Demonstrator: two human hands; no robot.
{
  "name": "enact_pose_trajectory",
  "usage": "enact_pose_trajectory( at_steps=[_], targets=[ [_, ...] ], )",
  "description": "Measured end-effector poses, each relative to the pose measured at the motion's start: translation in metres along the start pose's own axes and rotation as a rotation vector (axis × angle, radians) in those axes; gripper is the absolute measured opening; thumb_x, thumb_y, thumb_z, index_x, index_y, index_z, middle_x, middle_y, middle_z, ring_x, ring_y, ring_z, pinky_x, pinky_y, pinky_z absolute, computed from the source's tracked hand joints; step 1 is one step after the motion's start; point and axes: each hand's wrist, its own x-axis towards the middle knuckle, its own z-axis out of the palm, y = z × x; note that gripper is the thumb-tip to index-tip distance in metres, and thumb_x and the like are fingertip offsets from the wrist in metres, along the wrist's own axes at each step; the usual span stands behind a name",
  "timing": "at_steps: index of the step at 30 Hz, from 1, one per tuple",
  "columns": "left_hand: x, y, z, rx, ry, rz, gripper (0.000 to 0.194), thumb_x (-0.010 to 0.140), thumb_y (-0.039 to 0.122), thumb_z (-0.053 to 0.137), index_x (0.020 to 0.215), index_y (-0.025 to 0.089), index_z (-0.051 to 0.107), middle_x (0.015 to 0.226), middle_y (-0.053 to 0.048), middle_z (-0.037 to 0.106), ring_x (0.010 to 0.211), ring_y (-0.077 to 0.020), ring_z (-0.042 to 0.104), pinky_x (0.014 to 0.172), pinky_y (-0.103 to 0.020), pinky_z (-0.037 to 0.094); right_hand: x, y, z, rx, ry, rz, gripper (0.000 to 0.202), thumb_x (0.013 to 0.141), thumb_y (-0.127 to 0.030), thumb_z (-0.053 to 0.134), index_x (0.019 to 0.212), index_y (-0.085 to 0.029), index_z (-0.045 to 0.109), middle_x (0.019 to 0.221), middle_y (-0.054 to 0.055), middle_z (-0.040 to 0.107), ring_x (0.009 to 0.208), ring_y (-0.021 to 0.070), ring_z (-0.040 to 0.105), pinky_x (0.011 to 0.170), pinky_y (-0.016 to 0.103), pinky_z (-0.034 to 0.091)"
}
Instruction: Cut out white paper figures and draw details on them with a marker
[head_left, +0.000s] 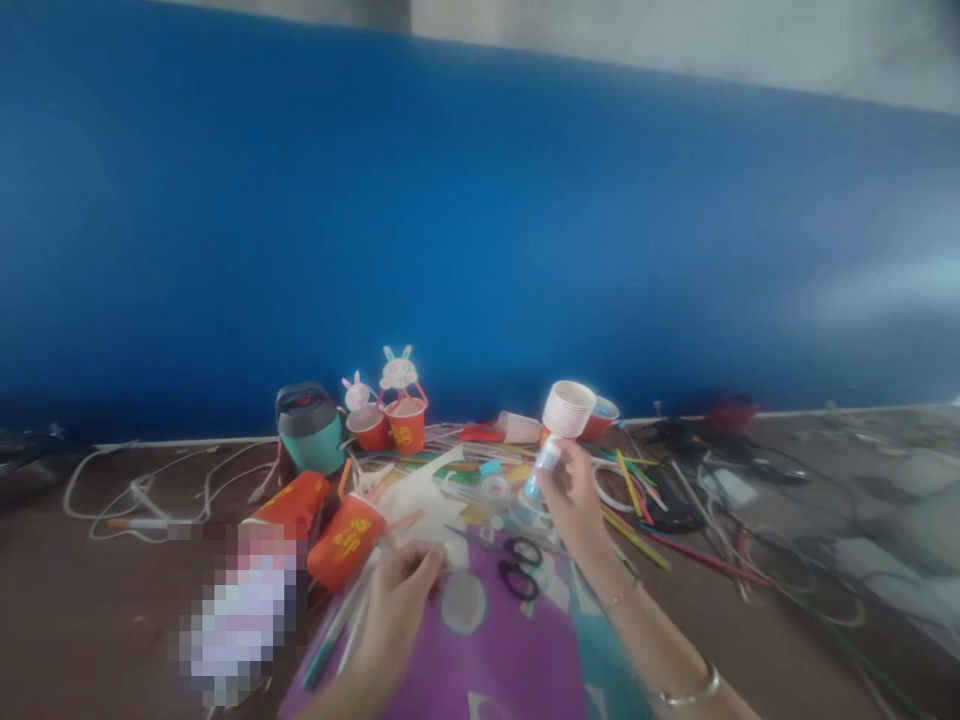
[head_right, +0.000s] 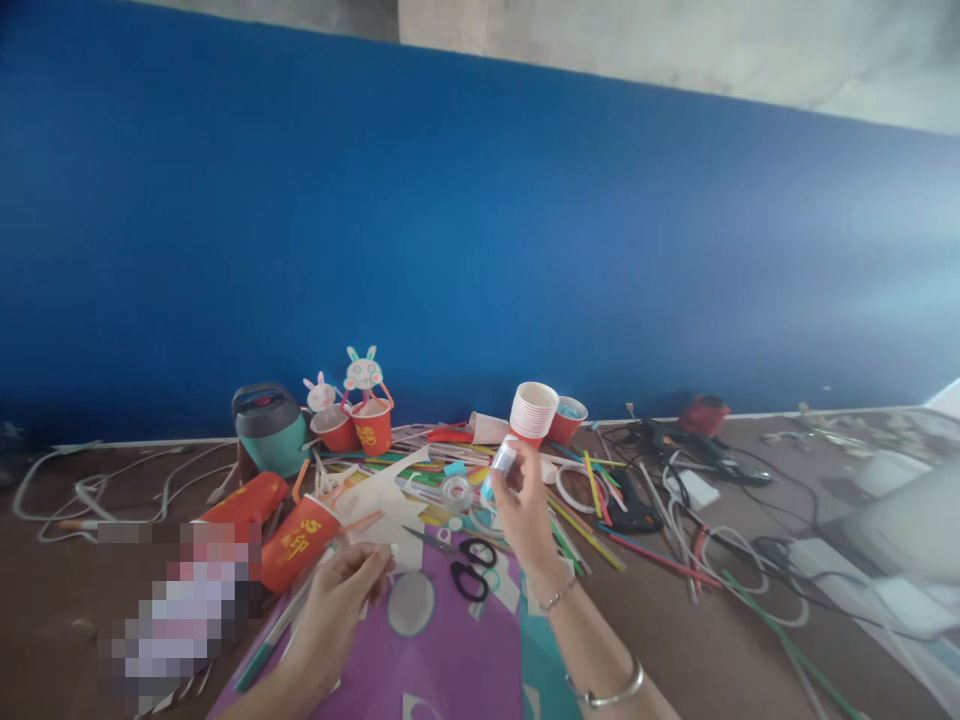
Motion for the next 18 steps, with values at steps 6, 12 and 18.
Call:
enact_pose_trajectory(
  at_steps=[6, 12, 18],
  targets=[
    [-0.001, -0.001, 0.0, 0.016, -0.014, 0.011, 0.036, 0.071, 0.05, 0.063, 0.061, 0.015, 0.063, 0.049, 0.002, 0.048, 0.049, -0.0108, 0.038, 0.048, -0.023, 0.026, 0.03, 0.056, -0.011, -0.258, 0.084, -0.117, 0.041, 0.073, -0.04, 0.06, 0.101, -0.022, 0.036, 0.097, 0.013, 0.062, 0.083, 0.0242, 0.067, 0.073, 0.041, 0.055],
    [-0.001, 0.001, 0.001, 0.0, -0.009, -0.009, 0.038, 0.069, 0.052, 0.065, 0.058, 0.016, 0.061, 0.049, 0.002, 0.049, 0.049, -0.0105, 0.037, 0.048, -0.023, 0.025, 0.039, 0.081, -0.009, -0.352, 0.056, -0.058, 0.037, 0.071, -0.04, 0.06, 0.093, -0.022, 0.038, 0.084, 0.01, 0.064, 0.075, 0.0256, 0.067, 0.069, 0.042, 0.055],
    [0.001, 0.0, 0.0, -0.138, -0.073, -0.047, 0.039, 0.068, 0.054, 0.068, 0.063, 0.015, 0.063, 0.053, 0.002, 0.052, 0.051, -0.0099, 0.04, 0.049, -0.022, 0.028, 0.029, 0.06, -0.014, -0.428, 0.111, -0.054, 0.043, 0.067, -0.041, 0.067, 0.097, -0.019, 0.044, 0.094, 0.013, 0.061, 0.087, 0.0302, 0.062, 0.077, 0.047, 0.051]
  ],
)
